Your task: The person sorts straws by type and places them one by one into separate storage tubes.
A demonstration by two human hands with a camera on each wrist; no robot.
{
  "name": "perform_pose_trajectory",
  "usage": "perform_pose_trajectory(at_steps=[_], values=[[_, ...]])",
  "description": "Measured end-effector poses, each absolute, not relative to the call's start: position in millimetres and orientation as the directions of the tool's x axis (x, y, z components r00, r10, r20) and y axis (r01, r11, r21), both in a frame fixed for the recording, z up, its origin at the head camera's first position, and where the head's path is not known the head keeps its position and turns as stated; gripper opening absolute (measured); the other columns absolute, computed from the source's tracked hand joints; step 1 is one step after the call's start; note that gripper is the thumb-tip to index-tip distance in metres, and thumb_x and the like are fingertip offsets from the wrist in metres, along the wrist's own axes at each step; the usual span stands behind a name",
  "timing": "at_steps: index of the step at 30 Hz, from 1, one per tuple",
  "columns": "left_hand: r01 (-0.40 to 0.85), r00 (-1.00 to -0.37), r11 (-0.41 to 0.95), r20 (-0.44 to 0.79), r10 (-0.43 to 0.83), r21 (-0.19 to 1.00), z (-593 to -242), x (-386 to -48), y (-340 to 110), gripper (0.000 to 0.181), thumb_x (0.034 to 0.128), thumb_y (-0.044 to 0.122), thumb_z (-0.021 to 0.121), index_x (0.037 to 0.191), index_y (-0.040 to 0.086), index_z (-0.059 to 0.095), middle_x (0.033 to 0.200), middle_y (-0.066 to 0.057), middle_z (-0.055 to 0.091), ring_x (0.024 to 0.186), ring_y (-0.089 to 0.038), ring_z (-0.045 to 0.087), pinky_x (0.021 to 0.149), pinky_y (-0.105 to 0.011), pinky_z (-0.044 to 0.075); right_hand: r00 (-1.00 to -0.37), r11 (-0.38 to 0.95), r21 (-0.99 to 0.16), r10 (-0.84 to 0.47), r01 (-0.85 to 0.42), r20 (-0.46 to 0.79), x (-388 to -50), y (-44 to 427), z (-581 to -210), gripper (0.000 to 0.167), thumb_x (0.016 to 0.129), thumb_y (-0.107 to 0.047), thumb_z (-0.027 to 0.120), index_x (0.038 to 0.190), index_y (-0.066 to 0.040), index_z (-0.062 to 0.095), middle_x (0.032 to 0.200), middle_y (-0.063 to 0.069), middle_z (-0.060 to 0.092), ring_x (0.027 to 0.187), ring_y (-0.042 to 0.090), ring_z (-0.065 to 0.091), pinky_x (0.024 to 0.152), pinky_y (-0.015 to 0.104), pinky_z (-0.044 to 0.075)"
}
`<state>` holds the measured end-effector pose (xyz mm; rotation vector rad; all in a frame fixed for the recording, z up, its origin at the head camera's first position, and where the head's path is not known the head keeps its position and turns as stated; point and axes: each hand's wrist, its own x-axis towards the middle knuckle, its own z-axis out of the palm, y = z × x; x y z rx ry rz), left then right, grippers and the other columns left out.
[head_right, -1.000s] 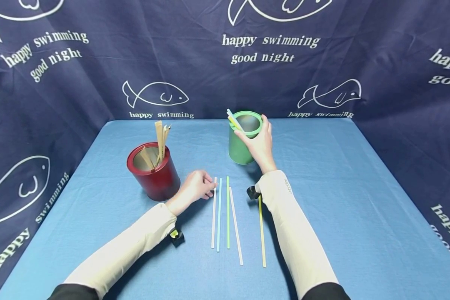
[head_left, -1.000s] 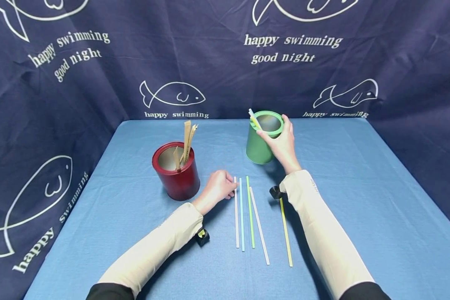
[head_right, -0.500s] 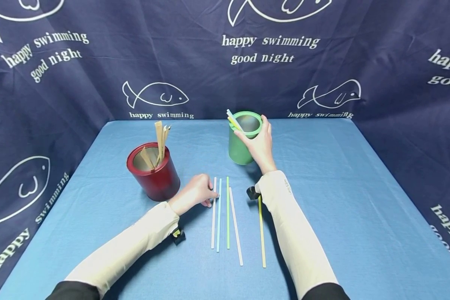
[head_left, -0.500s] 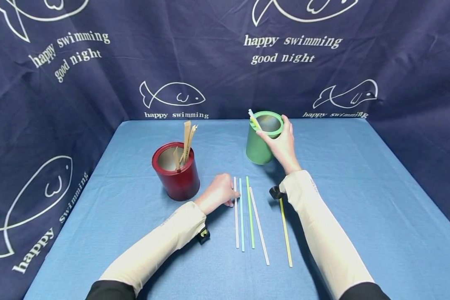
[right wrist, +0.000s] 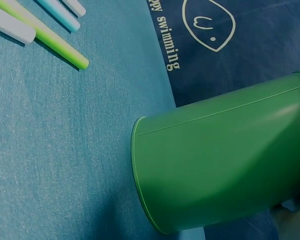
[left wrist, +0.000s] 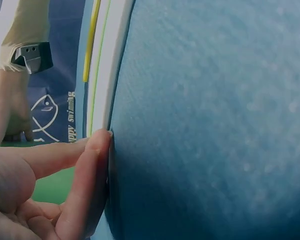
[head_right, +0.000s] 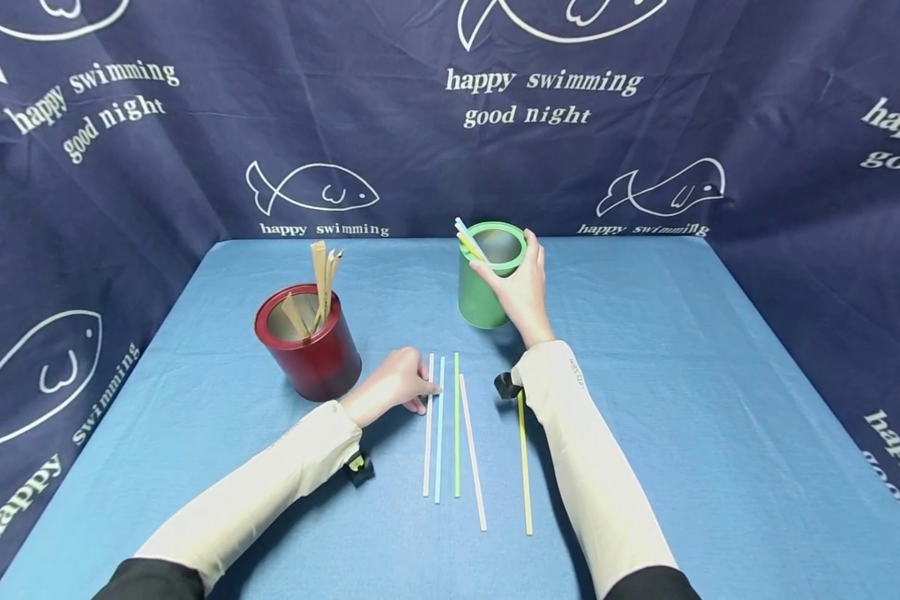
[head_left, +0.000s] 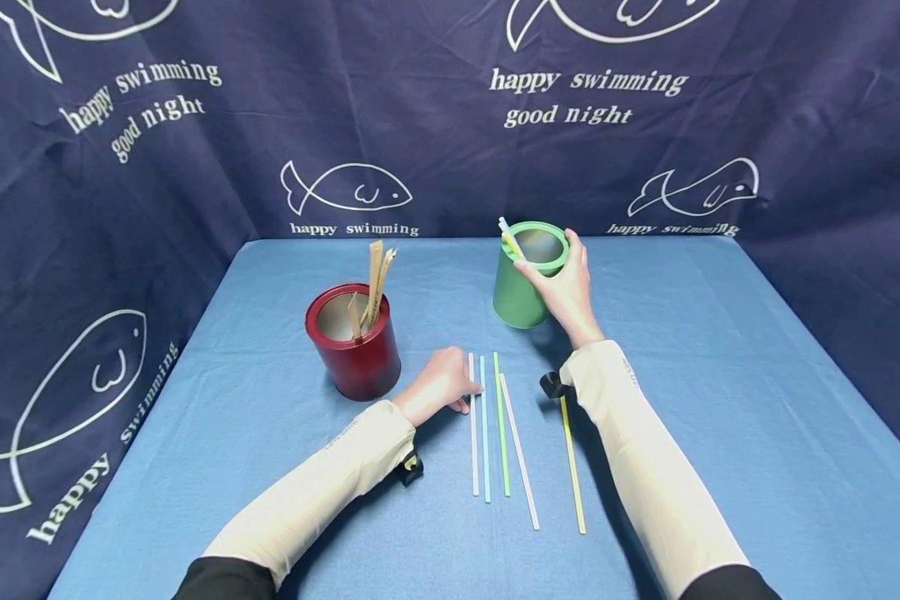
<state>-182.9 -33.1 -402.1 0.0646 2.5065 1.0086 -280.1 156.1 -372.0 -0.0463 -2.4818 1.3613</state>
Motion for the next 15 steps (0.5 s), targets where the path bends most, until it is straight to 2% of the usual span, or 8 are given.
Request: perform_pose_trajectory(at_steps=[6,15], values=[[-0.179,-0.895,0.695,-0.408,0.180,0.697,-404.1,-183.6,-33.0,0.025,0.0829,0.003,0.073,0.068,0.002,0.053,0.065,-0.012,0.063,0.044,-0.012,0.063,0.048,-0.024,0.055,-0.952,0.549,-0.827,0.173,-0.119,0.252,-279.6,155.6,-371.6,0.096,0.078,-0.041,0.077,0.152,-0.012,0.023,0.151,0.015,0.035,0.131,0.035,0.043,0.111,0.048,0.035],[-0.054,-0.922,0.767,-0.327,0.207,0.639,-402.2,-179.8,-32.8,0.021,0.0831,0.003,0.068,0.065,0.004,0.058,0.052,-0.006,0.064,0.043,-0.011,0.064,0.053,-0.019,0.054,-0.948,0.537,-0.834,0.180,-0.129,0.262,-280.6,156.0,-372.6,0.095,0.078,-0.039,0.078,0.151,-0.010,0.025,0.150,0.017,0.035,0.132,0.035,0.042,0.113,0.047,0.034]])
